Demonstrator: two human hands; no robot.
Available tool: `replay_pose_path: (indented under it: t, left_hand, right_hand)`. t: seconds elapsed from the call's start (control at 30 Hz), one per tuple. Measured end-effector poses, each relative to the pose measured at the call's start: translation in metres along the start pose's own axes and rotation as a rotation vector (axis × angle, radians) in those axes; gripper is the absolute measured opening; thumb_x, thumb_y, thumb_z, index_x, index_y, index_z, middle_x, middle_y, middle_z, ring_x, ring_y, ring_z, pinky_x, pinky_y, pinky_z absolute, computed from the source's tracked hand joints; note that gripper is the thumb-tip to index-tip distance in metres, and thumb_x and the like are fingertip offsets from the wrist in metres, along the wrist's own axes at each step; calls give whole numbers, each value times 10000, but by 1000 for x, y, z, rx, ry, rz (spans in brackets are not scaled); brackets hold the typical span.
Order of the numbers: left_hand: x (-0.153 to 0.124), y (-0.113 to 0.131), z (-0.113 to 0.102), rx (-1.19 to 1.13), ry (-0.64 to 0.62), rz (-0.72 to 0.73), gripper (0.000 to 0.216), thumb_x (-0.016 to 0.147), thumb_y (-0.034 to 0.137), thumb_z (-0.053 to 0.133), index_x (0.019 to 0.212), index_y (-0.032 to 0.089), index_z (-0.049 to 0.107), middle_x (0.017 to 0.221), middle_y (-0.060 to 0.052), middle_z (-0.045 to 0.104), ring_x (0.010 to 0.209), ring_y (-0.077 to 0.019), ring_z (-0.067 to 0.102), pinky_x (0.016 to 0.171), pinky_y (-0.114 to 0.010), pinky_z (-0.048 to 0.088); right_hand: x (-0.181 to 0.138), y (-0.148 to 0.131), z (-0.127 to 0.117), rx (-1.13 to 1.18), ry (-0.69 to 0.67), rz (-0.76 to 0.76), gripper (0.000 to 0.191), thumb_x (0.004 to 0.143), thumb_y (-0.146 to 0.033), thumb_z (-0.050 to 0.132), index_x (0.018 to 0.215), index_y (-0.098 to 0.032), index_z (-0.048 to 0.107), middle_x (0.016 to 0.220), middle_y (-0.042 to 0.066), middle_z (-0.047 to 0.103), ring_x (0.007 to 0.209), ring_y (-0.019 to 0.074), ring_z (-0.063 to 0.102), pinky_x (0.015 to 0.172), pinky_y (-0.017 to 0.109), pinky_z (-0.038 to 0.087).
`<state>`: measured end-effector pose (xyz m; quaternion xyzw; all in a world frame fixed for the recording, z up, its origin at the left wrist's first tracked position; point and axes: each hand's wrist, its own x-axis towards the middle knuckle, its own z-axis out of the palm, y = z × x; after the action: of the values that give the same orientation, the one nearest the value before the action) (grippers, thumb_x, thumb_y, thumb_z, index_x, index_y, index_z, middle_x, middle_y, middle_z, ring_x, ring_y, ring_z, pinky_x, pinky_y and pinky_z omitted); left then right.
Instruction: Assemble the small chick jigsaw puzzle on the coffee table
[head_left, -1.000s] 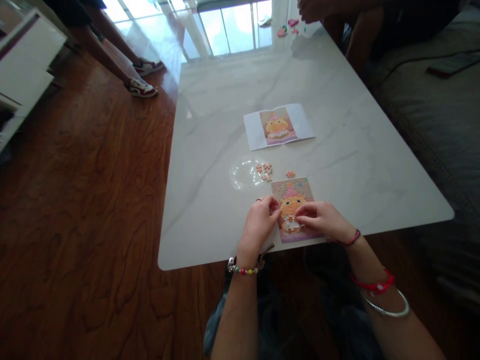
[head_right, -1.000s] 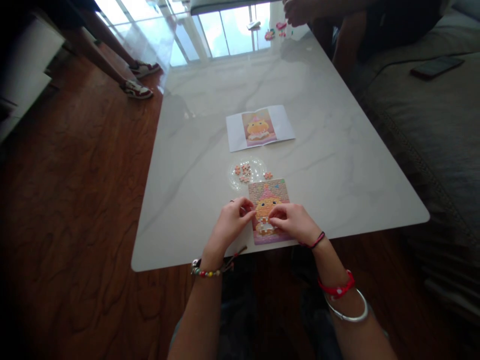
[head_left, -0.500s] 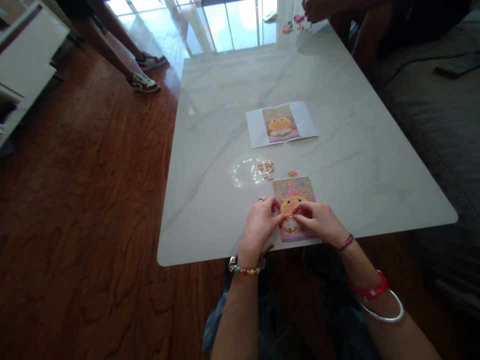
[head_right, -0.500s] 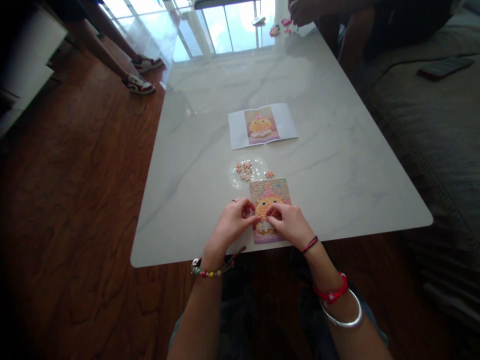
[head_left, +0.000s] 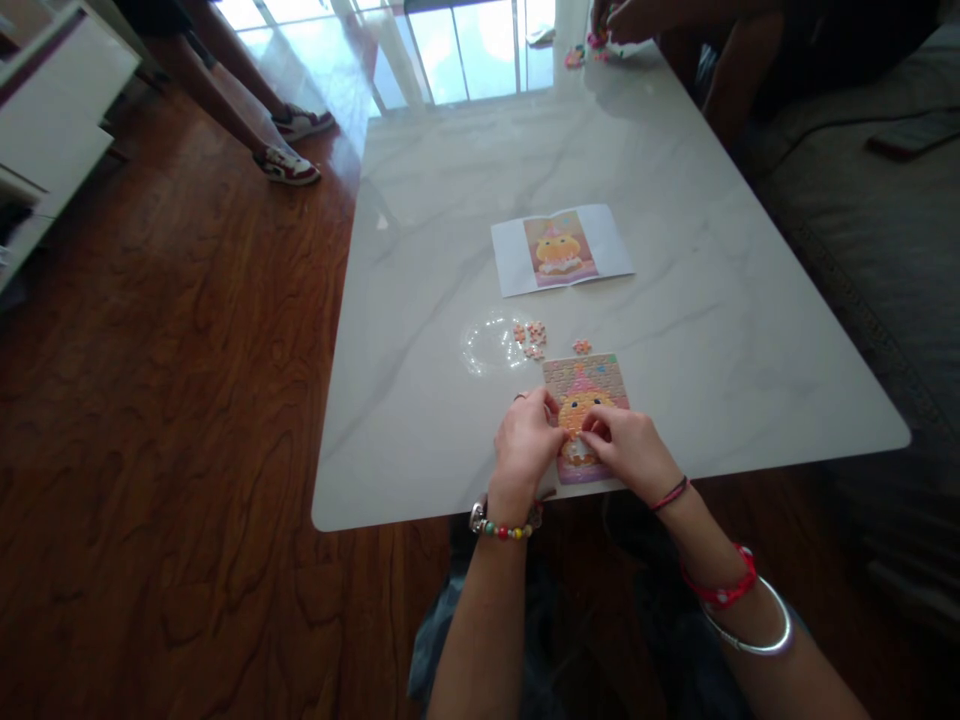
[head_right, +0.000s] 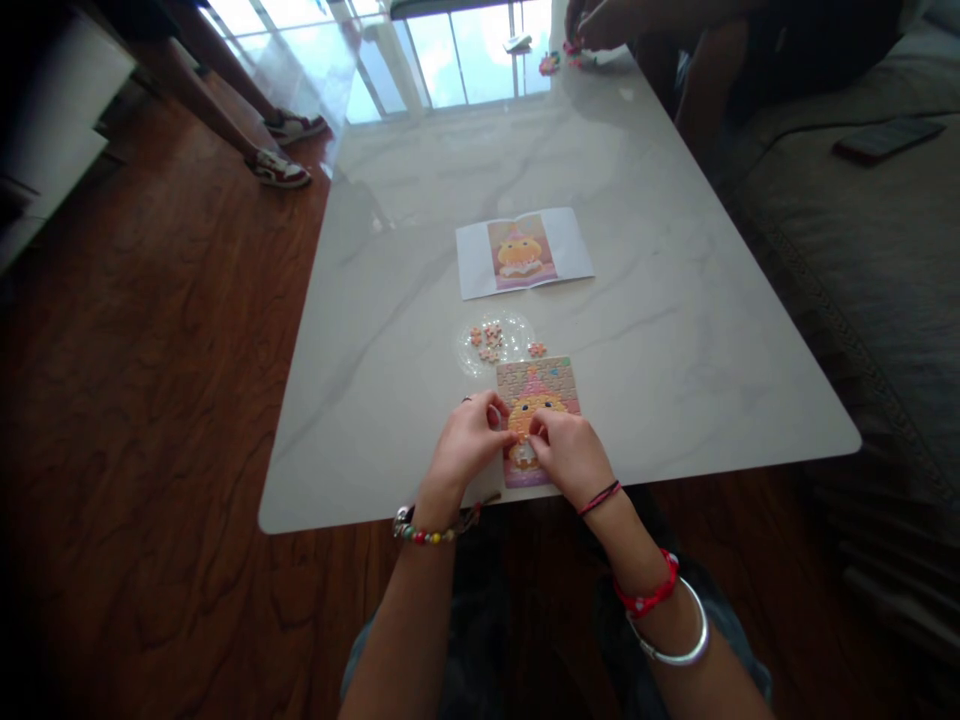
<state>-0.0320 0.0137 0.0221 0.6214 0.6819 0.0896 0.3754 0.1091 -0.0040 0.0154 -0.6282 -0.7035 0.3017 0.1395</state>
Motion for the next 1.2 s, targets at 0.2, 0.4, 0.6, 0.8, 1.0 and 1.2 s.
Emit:
replay_pose_path:
  t: [0.2,0.4,0.6,0.8,1.0,1.2]
  left_hand:
    - [-2,5,-1,31,1,-13,229,636,135,596,839,200,511,821,-22,554,731,-135,516,597,-241,384]
    - [1,-1,0,-1,1,29,241,614,129,608,828,196,519,815,-21,557,724,-138,514,606,-251,390]
    - [0,-4,3,13,22,66,215,651,256,623,825,193,515,819,-22,549,727,-142,511,614,-260,388]
    - [0,5,4,105,18,1,244,663,220,602,875,207,482,842,-31,538,745,-157,515,603,-260,371]
    - [-2,7,2,105,20,-4,244,670,205,589,885,202,472,847,-40,534,765,-163,524,625,-261,378]
    - [-2,6,3,91,5,36,200,672,208,576,855,196,496,842,-38,548,756,-156,526,635,-260,389]
  right_hand:
    - [-2,14,-5,3,49,-286,145,759,-150,508,801,-179,644,785,40,603,721,128,554,685,245,437]
    - [-7,17,-16,-182,-121,-372,242,792,-159,465,943,-232,640,857,39,575,744,128,534,662,241,427]
    - [-11,5,-14,-332,-186,-292,293,783,-162,463,1005,-279,613,870,26,557,665,104,509,561,218,369]
    - [-8,11,-15,-265,-180,-257,265,784,-169,457,957,-267,633,868,23,551,708,103,525,602,209,387]
    - [-14,0,-15,-414,-169,-259,305,782,-137,445,1027,-242,591,913,51,575,718,129,550,571,227,385]
    - [-14,-11,-11,-406,-155,-176,276,782,-118,414,944,-194,624,841,65,593,683,135,565,569,235,400]
